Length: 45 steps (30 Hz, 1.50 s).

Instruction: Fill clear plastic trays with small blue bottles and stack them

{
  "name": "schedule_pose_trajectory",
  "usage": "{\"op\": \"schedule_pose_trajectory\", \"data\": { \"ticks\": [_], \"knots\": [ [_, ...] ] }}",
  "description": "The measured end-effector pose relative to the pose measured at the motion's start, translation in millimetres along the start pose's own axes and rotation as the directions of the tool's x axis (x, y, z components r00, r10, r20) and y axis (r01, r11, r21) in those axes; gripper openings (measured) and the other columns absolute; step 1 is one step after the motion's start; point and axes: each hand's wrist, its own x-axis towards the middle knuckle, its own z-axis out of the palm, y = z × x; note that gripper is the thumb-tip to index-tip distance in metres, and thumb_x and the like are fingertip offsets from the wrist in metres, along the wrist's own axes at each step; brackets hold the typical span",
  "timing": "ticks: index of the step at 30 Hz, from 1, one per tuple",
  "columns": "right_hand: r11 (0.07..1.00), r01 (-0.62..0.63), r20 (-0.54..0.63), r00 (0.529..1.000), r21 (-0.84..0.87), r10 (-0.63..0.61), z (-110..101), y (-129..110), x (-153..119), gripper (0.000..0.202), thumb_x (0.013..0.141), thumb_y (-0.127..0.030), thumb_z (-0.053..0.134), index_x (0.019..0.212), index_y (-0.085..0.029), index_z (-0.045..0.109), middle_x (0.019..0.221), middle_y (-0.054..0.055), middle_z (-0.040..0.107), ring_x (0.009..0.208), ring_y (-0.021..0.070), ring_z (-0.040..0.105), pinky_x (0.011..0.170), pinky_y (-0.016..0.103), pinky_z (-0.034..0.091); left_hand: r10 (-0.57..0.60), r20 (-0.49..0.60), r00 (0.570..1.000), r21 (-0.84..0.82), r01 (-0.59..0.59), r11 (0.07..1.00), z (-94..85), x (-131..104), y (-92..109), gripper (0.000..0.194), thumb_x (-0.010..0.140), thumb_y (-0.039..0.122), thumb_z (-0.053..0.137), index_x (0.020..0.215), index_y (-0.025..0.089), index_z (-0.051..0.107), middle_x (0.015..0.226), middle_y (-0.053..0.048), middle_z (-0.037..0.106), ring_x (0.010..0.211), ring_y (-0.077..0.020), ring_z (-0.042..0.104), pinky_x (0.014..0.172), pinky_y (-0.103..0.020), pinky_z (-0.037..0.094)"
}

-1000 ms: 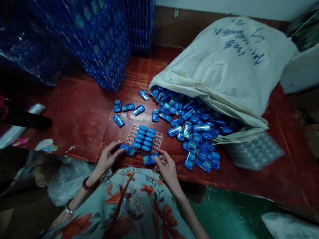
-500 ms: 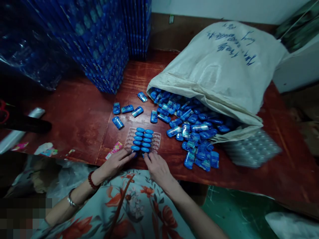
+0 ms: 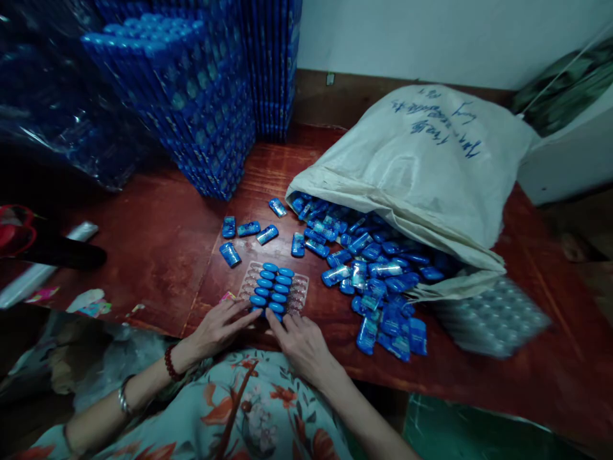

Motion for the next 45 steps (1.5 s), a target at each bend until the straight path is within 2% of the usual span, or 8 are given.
{"op": "schedule_pose_trajectory", "data": {
  "ticks": [5,10,14,23,30,38,42,45],
  "knots": [
    [0.966,-0.253,-0.138,0.956,0.058,0.259,10.9,57.0,26.6,0.035,0.092,-0.019,0.036,0.120,-0.023,0.058,0.083,0.005,0.061,0.075,0.0155,0.058,0.064,0.025,0.044,-0.322,-0.217,0.922,-0.154,0.293,0.944,-3.8,50.7,-43.6,0.027,0.094,0.019,0.038,0.110,0.018,0.059,0.098,-0.009,0.061,0.092,-0.0164,0.059,0.078,-0.028,0.049],
    [0.934,-0.333,0.132,0.928,-0.130,0.349,26.7,101.8,98.7,0.053,0.083,-0.015,0.045,0.136,-0.019,0.040,0.131,0.016,0.046,0.107,0.0277,0.048,0.077,0.036,0.048,-0.463,-0.004,0.886,0.057,0.463,0.885,8.7,142.2,-84.0,0.033,0.090,0.031,0.050,0.117,0.013,0.052,0.107,-0.014,0.058,0.100,-0.0241,0.057,0.085,-0.035,0.046],
    [0.938,-0.250,0.272,0.911,-0.239,0.312,32.3,107.3,119.2,0.049,0.083,-0.013,0.043,0.132,-0.017,0.044,0.135,0.017,0.043,0.111,0.0303,0.045,0.075,0.036,0.048,-0.501,0.164,0.850,0.244,0.457,0.855,19.2,172.8,-91.5,0.049,0.079,0.029,0.065,0.118,0.006,0.048,0.105,-0.019,0.058,0.097,-0.0291,0.057,0.081,-0.036,0.045],
    [0.918,-0.323,0.243,0.894,-0.228,0.375,36.2,103.9,94.8,0.044,0.088,-0.007,0.034,0.129,-0.015,0.046,0.116,0.020,0.054,0.108,0.0285,0.047,0.074,0.034,0.048,-0.478,0.236,0.846,0.286,0.409,0.866,16.3,136.2,-93.2,0.044,0.087,0.010,0.041,0.131,0.017,0.040,0.110,-0.015,0.054,0.089,-0.0237,0.059,0.074,-0.033,0.045],
    [0.903,-0.356,0.038,0.933,0.240,0.358,19.7,117.6,68.0,0.027,0.090,-0.031,0.045,0.110,-0.018,0.058,0.096,0.010,0.064,0.091,0.0217,0.056,0.081,0.034,0.047,-0.438,0.198,0.877,0.052,0.437,0.898,7.1,129.6,-109.3,0.038,0.080,0.022,0.060,0.115,0.014,0.047,0.108,-0.013,0.053,0.087,-0.0231,0.058,0.075,-0.033,0.046],
    [0.292,-0.508,0.104,0.615,0.810,0.782,30.6,110.9,22.5,0.041,0.077,-0.056,0.055,0.089,-0.016,0.061,0.061,0.001,0.063,0.052,0.0142,0.058,0.047,0.025,0.047,-0.624,-0.053,0.780,-0.239,0.597,0.766,5.5,96.9,-115.6,0.031,0.082,0.032,0.059,0.109,0.018,0.054,0.096,-0.004,0.063,0.086,-0.0189,0.059,0.082,-0.030,0.045],
    [0.366,-0.494,0.052,0.646,0.789,0.761,39.3,110.6,18.4,0.037,0.078,-0.047,0.059,0.099,-0.017,0.061,0.074,0.003,0.066,0.060,0.0149,0.061,0.057,0.027,0.052,-0.674,-0.167,0.719,-0.326,0.605,0.726,9.3,85.4,-103.9,0.027,0.085,0.028,0.052,0.108,0.018,0.060,0.108,-0.006,0.063,0.098,-0.0196,0.058,0.090,-0.032,0.043],
    [0.616,-0.480,-0.076,0.747,0.624,0.660,43.2,112.9,17.4,0.032,0.083,-0.036,0.055,0.109,-0.018,0.060,0.090,0.006,0.067,0.073,0.0176,0.063,0.069,0.033,0.053,-0.695,-0.166,0.699,-0.396,0.599,0.696,12.8,71.9,-103.3,0.031,0.082,0.029,0.055,0.109,0.016,0.060,0.111,-0.008,0.062,0.102,-0.0209,0.057,0.093,-0.035,0.043]
  ]
}}
